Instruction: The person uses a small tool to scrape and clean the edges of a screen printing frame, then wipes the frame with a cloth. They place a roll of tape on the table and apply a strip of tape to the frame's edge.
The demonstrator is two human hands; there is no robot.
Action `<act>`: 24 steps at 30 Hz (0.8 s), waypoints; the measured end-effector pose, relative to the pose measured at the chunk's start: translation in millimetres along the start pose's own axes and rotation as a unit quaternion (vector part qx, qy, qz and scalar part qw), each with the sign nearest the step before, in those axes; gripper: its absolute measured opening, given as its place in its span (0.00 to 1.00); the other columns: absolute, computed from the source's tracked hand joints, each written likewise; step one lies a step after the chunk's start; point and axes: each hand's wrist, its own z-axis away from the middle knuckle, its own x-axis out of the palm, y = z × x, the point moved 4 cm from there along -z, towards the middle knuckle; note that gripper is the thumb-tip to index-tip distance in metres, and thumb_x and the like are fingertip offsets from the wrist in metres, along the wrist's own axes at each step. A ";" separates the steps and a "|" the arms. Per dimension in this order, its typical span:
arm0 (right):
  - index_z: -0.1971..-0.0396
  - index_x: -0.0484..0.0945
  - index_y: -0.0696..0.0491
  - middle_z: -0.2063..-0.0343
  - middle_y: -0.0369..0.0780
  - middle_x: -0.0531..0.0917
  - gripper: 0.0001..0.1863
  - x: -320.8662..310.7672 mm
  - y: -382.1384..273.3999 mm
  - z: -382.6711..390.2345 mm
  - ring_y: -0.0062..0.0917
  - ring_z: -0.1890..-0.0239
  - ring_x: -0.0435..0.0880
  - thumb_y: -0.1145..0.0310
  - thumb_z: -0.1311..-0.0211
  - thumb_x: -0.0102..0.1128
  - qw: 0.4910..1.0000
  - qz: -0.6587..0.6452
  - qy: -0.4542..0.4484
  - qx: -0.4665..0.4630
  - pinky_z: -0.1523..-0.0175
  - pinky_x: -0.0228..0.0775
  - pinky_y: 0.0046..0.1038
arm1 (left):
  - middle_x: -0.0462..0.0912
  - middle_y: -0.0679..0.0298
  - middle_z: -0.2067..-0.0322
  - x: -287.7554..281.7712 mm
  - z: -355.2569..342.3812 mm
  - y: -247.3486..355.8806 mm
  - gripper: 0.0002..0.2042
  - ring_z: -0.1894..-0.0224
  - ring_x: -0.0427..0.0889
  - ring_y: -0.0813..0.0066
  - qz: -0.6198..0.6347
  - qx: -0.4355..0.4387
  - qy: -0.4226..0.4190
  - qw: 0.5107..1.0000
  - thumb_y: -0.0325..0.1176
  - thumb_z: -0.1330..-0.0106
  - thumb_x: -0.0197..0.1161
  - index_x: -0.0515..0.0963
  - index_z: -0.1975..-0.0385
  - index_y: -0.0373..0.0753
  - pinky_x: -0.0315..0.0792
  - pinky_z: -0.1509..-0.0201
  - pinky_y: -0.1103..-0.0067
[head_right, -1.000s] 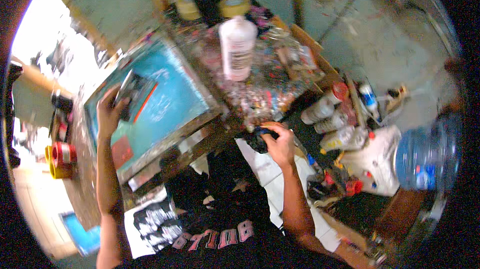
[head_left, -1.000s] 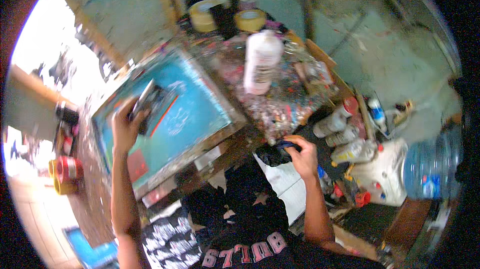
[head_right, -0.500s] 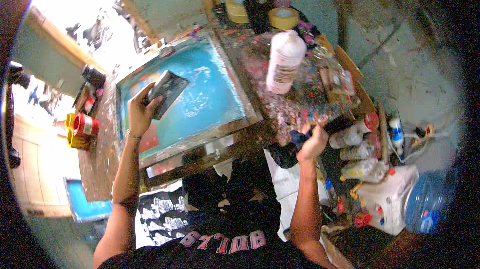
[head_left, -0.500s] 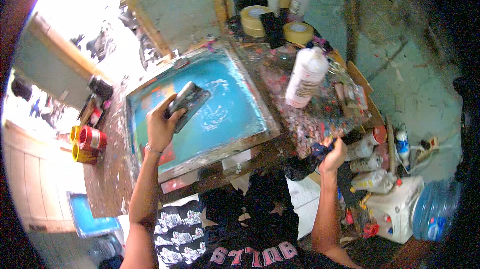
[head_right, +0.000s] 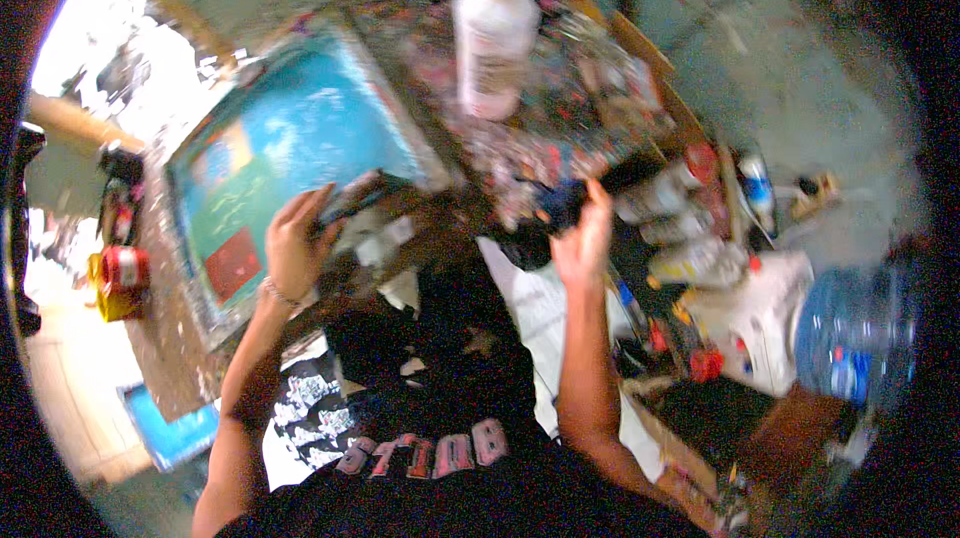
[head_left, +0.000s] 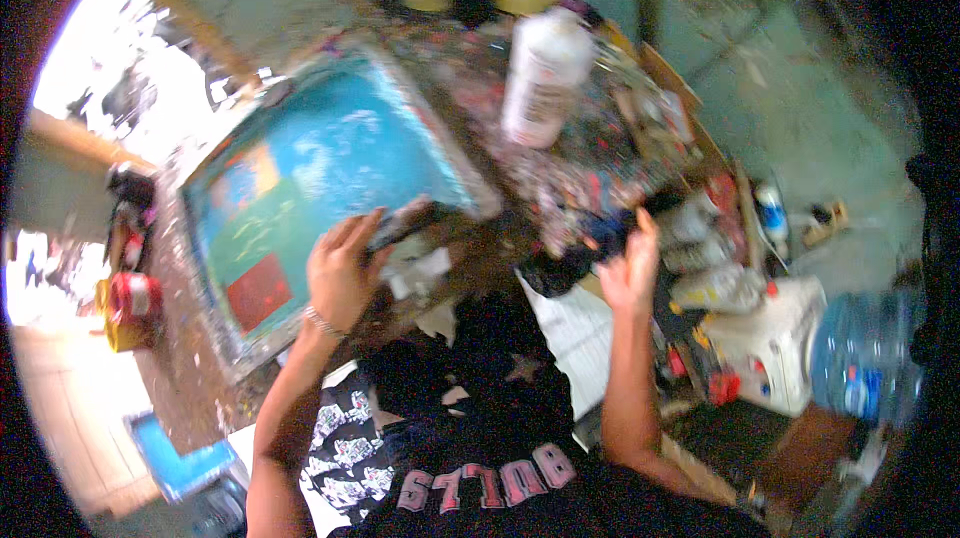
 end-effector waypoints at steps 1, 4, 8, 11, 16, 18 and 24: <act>0.55 0.77 0.46 0.62 0.34 0.84 0.16 3.6 -0.8 -0.5 0.28 0.61 0.84 0.51 0.34 0.54 0.999 -0.026 -0.028 0.009 0.57 0.78 0.34 | 0.82 0.55 0.57 0.6 2.0 2.0 0.23 0.55 0.80 0.55 0.022 0.004 -0.010 1.000 0.32 0.46 0.68 0.78 0.48 0.39 0.73 0.49 0.66; 0.59 0.77 0.46 0.64 0.34 0.85 0.13 5.4 -0.8 -3.0 0.27 0.65 0.85 0.53 0.33 0.53 0.994 -0.111 -0.007 0.011 0.61 0.79 0.36 | 0.82 0.55 0.58 1.0 7.9 9.3 0.22 0.56 0.80 0.54 0.038 0.021 -0.035 0.998 0.31 0.45 0.68 0.77 0.49 0.37 0.73 0.49 0.67; 0.61 0.77 0.47 0.67 0.35 0.84 0.12 1.1 7.5 -8.1 0.28 0.67 0.83 0.55 0.31 0.51 0.991 -0.129 0.017 0.019 0.64 0.78 0.36 | 0.82 0.53 0.57 -6.5 10.5 13.9 0.19 0.55 0.80 0.54 0.039 0.008 -0.044 0.998 0.30 0.44 0.68 0.78 0.51 0.35 0.74 0.48 0.68; 0.61 0.77 0.50 0.71 0.38 0.81 0.12 -3.5 12.8 -11.5 0.30 0.72 0.79 0.60 0.28 0.46 0.992 -0.110 0.050 0.032 0.68 0.72 0.33 | 0.82 0.52 0.55 -19.9 7.6 30.0 0.18 0.54 0.82 0.56 0.096 -0.016 0.017 0.995 0.27 0.42 0.67 0.78 0.51 0.33 0.74 0.48 0.69; 0.62 0.78 0.53 0.70 0.38 0.82 0.12 14.1 21.3 -6.6 0.27 0.71 0.81 0.63 0.30 0.47 0.997 -0.030 0.070 0.016 0.65 0.75 0.31 | 0.76 0.52 0.43 27.7 -10.0 117.5 0.26 0.41 0.76 0.65 0.517 -0.075 -0.044 0.852 0.26 0.34 0.60 0.64 0.35 0.34 0.68 0.37 0.71; 0.62 0.80 0.54 0.67 0.36 0.83 0.11 29.1 25.6 -0.1 0.25 0.68 0.83 0.65 0.32 0.51 0.998 0.009 0.051 -0.025 0.62 0.78 0.29 | 0.55 0.52 0.30 69.7 -35.6 151.7 0.30 0.28 0.54 0.63 0.566 -0.071 -0.057 0.820 0.36 0.27 0.53 0.53 0.29 0.36 0.48 0.26 0.71; 0.53 0.73 0.57 0.51 0.45 0.75 0.16 67.9 21.3 18.9 0.31 0.49 0.72 0.64 0.30 0.41 0.792 0.489 -0.073 -0.358 0.41 0.62 0.32 | 0.61 0.61 0.33 147.1 -44.1 179.2 0.26 0.32 0.60 0.73 0.757 -0.265 -0.038 0.597 0.42 0.23 0.43 0.56 0.30 0.35 0.52 0.29 0.78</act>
